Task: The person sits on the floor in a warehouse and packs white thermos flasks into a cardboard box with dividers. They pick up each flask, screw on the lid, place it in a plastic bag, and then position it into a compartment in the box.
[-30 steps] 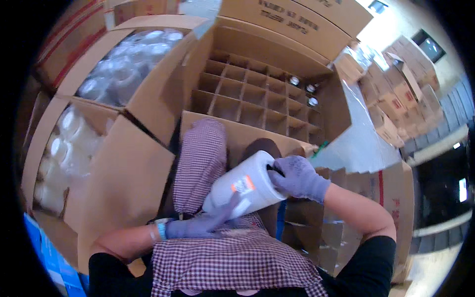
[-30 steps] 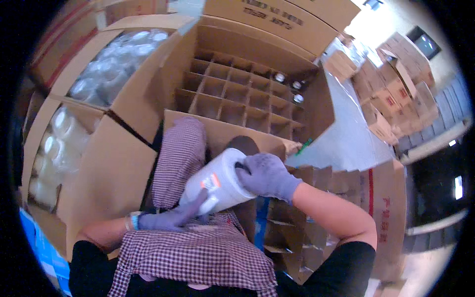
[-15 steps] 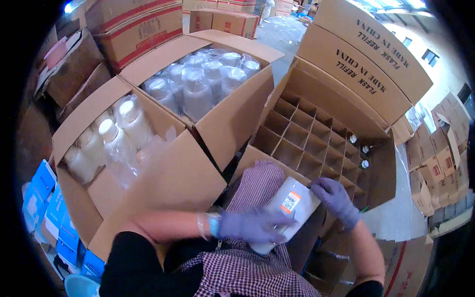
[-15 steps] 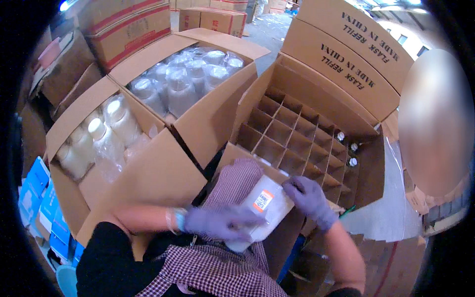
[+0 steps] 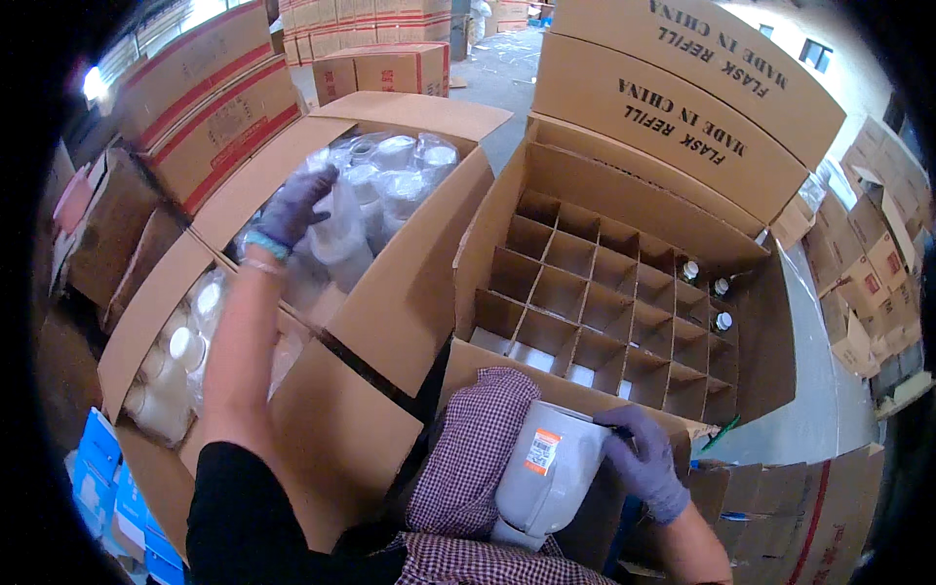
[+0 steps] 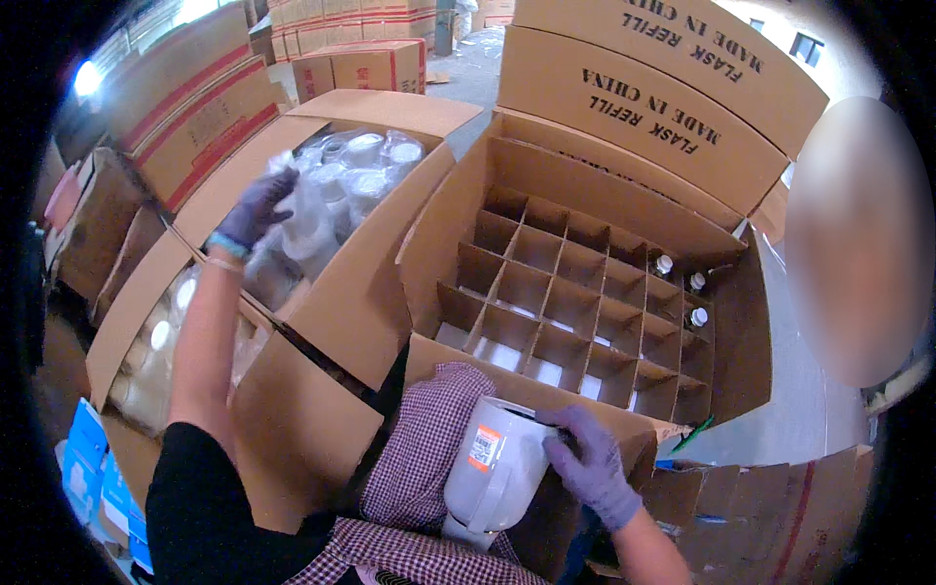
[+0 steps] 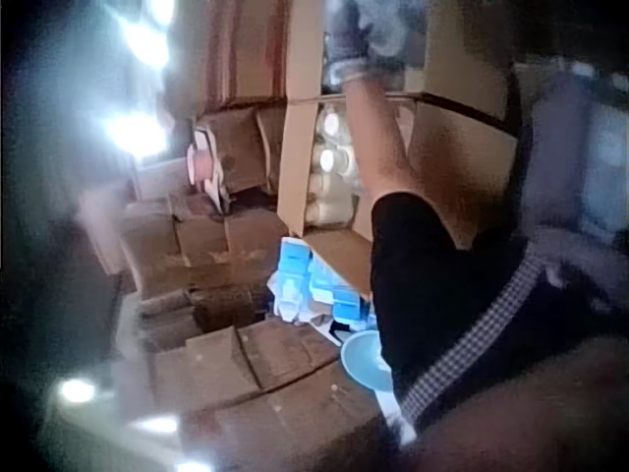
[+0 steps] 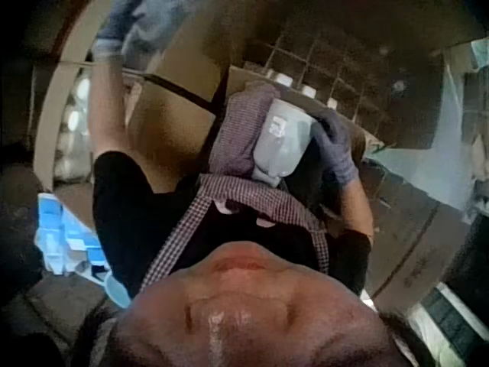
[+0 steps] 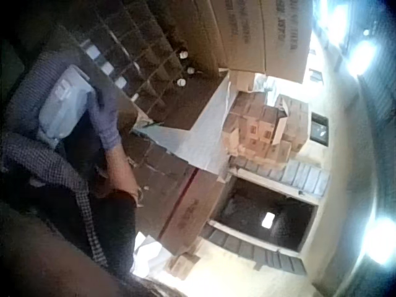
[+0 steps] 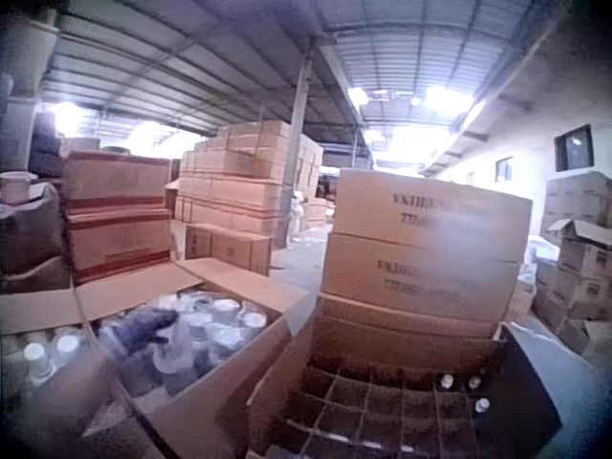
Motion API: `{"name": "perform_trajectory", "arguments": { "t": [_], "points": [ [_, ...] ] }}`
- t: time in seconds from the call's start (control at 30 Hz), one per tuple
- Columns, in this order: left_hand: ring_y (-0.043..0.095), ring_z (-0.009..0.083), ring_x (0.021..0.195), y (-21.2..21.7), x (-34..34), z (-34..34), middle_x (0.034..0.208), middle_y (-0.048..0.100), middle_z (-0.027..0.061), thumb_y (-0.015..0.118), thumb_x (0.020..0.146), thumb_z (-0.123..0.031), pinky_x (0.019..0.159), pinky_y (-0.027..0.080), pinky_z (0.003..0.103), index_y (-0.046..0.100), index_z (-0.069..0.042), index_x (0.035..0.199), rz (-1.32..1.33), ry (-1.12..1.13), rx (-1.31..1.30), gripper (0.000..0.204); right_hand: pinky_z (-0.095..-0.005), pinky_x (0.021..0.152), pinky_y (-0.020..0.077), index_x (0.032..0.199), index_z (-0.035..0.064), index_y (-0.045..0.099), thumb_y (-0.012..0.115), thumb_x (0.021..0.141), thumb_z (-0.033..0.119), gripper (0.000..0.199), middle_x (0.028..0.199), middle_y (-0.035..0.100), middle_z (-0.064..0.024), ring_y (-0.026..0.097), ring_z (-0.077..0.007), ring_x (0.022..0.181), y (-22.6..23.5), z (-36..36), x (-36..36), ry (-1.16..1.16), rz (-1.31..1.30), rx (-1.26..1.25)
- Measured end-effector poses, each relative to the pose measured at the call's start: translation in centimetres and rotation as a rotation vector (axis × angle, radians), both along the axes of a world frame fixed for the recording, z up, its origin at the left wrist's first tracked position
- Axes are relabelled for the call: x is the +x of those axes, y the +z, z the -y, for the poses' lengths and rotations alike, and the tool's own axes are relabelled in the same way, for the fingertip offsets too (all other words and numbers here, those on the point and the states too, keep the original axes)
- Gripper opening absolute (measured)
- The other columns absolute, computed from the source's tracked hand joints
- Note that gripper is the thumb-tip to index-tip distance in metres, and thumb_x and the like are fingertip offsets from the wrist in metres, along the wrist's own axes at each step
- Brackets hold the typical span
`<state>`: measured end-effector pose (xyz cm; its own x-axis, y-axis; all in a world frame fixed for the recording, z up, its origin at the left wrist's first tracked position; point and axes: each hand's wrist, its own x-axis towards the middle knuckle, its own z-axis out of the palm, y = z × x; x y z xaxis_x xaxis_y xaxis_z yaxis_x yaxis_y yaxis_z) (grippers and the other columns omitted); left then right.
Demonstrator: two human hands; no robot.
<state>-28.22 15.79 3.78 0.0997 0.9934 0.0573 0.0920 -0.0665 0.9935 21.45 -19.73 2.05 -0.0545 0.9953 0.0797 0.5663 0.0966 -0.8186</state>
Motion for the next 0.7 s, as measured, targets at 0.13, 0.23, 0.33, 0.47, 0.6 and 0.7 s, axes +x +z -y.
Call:
{"name": "perform_trajectory", "arguments": {
  "t": [0.13, 0.23, 0.33, 0.47, 0.6, 0.7],
  "points": [
    [0.050, 0.0322, 0.135, 12.7, 4.1, 10.4, 0.151, 0.048, 0.0154, 0.041, 0.105, -0.040, 0.113, 0.039, 0.053, 0.050, -0.007, 0.145, 0.332, -0.584, 0.285, 0.053, -0.0391, 0.083, 0.0521, 0.113, 0.0047, 0.067, 0.069, 0.079, 0.012, 0.035, 0.108, 0.065, -0.0175, 0.064, -0.0340, 0.097, 5.5, -0.4, -0.9, 0.082, 0.140, 0.382],
    [0.042, 0.0341, 0.141, 17.3, 6.0, 15.5, 0.162, 0.031, 0.0152, 0.038, 0.102, -0.055, 0.115, 0.034, 0.056, 0.039, -0.005, 0.152, 0.307, -0.716, 0.432, 0.070, -0.0423, 0.074, 0.0533, 0.114, 0.0045, 0.066, 0.075, 0.074, 0.016, 0.043, 0.102, 0.065, -0.0141, 0.065, -0.0351, 0.087, 12.3, -0.7, -5.5, 0.319, 0.249, 0.829],
    [0.035, 0.0351, 0.146, 20.9, 12.9, 19.5, 0.163, 0.028, 0.0174, 0.028, 0.099, -0.068, 0.120, 0.024, 0.057, 0.027, -0.005, 0.157, 0.382, -0.986, 0.411, 0.086, -0.0453, 0.067, 0.0522, 0.103, 0.0030, 0.067, 0.075, 0.073, 0.020, 0.035, 0.098, 0.064, -0.0149, 0.066, -0.0338, 0.078, 16.5, 3.5, -9.7, 0.432, -0.337, 0.468],
    [0.034, 0.0342, 0.146, 22.4, 17.0, 22.6, 0.161, 0.030, 0.0185, 0.029, 0.098, -0.069, 0.121, 0.024, 0.053, 0.023, -0.003, 0.158, 0.395, -1.151, 0.432, 0.090, -0.0476, 0.070, 0.0514, 0.107, 0.0045, 0.065, 0.076, 0.073, 0.025, 0.041, 0.101, 0.063, -0.0147, 0.066, -0.0350, 0.082, 17.9, 7.1, -10.7, 0.471, -0.367, 0.582],
    [0.043, 0.0340, 0.140, 22.1, 20.5, 25.5, 0.154, 0.040, 0.0190, 0.036, 0.098, -0.067, 0.116, 0.032, 0.053, 0.025, -0.001, 0.156, 0.351, -0.822, 0.474, 0.089, -0.0500, 0.073, 0.0506, 0.111, 0.0059, 0.063, 0.077, 0.073, 0.029, 0.047, 0.104, 0.063, -0.0146, 0.065, -0.0362, 0.085, 18.2, 9.7, -11.0, 0.464, -0.327, 0.650],
    [0.058, 0.0379, 0.125, 20.9, 24.3, 26.7, 0.146, 0.052, 0.0183, 0.037, 0.098, -0.067, 0.103, 0.047, 0.055, 0.031, -0.002, 0.155, 0.454, -0.851, 0.464, 0.086, -0.0518, 0.076, 0.0500, 0.115, 0.0070, 0.061, 0.078, 0.073, 0.032, 0.051, 0.107, 0.062, -0.0144, 0.065, -0.0371, 0.088, 18.5, 11.3, -11.1, 0.434, -0.270, 0.724]
  ]
}}
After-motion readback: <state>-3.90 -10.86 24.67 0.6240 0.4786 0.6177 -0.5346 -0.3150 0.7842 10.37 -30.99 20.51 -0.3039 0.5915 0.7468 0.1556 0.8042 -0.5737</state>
